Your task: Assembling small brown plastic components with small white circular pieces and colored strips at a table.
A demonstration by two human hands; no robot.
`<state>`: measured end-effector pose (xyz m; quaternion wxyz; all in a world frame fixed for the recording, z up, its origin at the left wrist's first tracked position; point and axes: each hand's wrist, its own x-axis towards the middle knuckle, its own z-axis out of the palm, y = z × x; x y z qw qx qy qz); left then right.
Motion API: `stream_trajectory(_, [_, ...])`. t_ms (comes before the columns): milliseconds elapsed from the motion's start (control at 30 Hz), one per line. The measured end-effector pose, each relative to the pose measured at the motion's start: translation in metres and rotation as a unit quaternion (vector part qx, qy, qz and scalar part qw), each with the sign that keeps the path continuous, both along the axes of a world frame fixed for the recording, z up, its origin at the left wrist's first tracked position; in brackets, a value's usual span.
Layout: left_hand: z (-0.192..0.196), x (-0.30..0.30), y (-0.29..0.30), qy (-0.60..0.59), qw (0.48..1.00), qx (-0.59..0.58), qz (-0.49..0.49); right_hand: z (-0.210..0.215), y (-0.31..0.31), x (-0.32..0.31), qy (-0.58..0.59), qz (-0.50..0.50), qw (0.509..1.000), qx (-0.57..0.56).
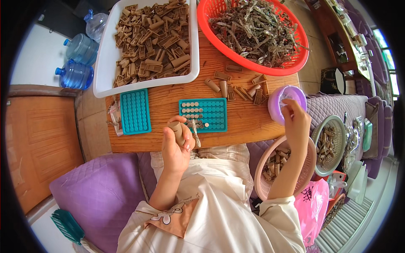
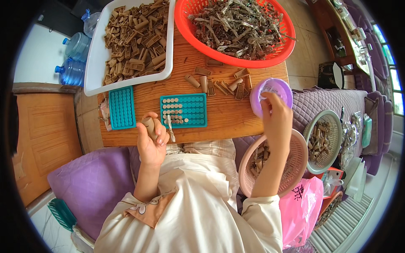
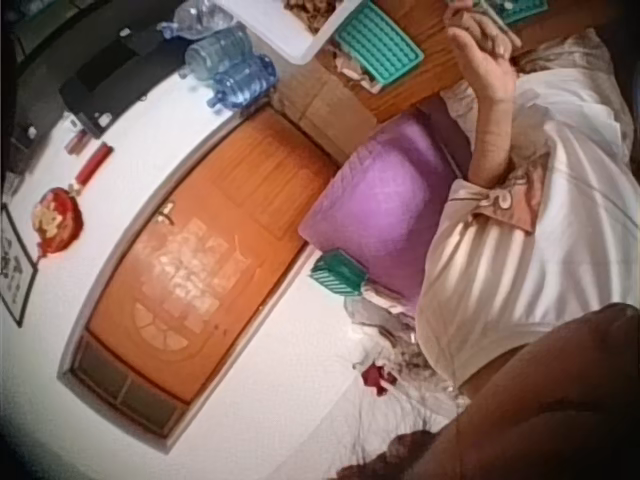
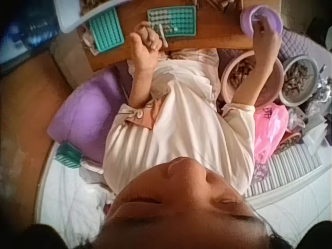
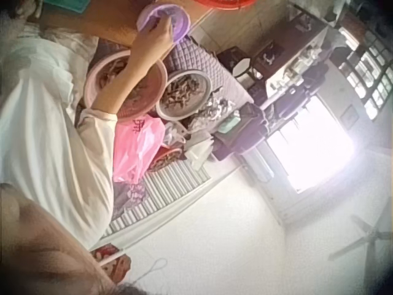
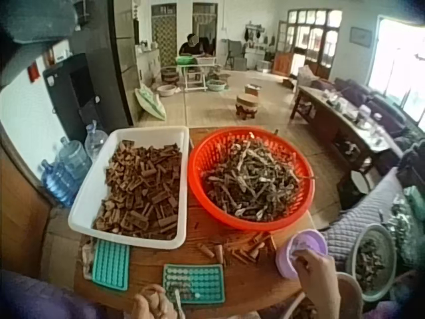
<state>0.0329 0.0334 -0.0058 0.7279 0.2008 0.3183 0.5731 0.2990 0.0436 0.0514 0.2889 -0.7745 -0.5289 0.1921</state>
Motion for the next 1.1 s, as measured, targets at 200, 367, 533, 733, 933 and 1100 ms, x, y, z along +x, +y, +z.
stream_trajectory(200, [0.001,0.005,-0.007,-0.012,0.991,-0.019,-0.134,-0.032,0.025,0.049,-0.156,0.169,0.973,-0.024])
stream_trajectory(367, [0.002,0.007,-0.009,-0.076,0.979,-0.067,-0.175,-0.034,0.029,0.054,-0.185,0.175,0.965,-0.059])
stream_trajectory(533, [0.011,0.008,-0.006,-0.278,0.927,-0.191,-0.165,-0.012,0.021,0.055,-0.106,0.117,0.987,-0.017])
stream_trajectory(733, [0.008,0.008,-0.007,-0.450,0.839,-0.258,-0.167,-0.007,0.010,0.055,0.106,-0.007,0.994,0.008])
stream_trajectory(933, [0.012,0.008,-0.007,-0.426,0.845,-0.259,-0.193,0.008,0.000,-0.029,0.438,0.078,0.895,0.040])
stream_trajectory(1100, [0.014,0.010,-0.014,-0.348,0.888,-0.236,-0.187,-0.008,0.005,-0.089,0.368,0.268,0.886,0.090])
